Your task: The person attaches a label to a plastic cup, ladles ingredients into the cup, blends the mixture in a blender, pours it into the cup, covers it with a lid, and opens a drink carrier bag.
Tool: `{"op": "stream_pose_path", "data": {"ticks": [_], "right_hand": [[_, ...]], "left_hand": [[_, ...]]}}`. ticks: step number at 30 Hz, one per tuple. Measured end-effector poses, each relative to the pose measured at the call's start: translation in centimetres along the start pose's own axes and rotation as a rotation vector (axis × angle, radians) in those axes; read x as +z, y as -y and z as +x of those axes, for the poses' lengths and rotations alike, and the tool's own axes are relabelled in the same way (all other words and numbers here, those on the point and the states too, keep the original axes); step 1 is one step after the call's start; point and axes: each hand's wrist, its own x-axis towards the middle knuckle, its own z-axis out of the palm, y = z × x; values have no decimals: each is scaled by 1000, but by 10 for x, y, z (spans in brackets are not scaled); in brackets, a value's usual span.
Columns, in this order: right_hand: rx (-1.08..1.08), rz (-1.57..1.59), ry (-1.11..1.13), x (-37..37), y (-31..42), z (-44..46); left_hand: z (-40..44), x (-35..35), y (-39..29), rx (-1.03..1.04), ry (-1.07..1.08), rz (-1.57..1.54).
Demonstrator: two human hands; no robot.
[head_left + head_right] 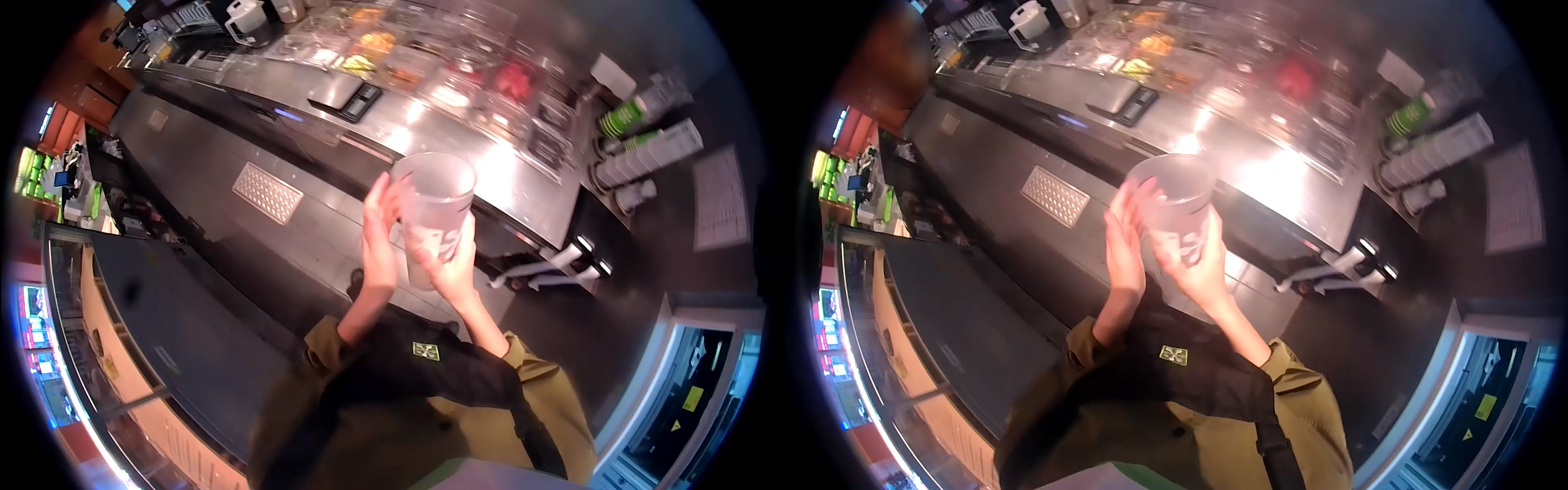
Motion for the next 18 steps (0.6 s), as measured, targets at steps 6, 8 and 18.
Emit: {"op": "stream_pose_path", "data": {"ticks": [6,8,18], "right_hand": [[0,7,202,164,-72,84],[-12,-46,241,207,-87,113],[170,-233,39,235,-223,344]], "left_hand": [[97,-167,-44,-7,120,-41],[131,-215,-55,-69,128,-8],[346,-347,-57,-166,-12,55]]}}
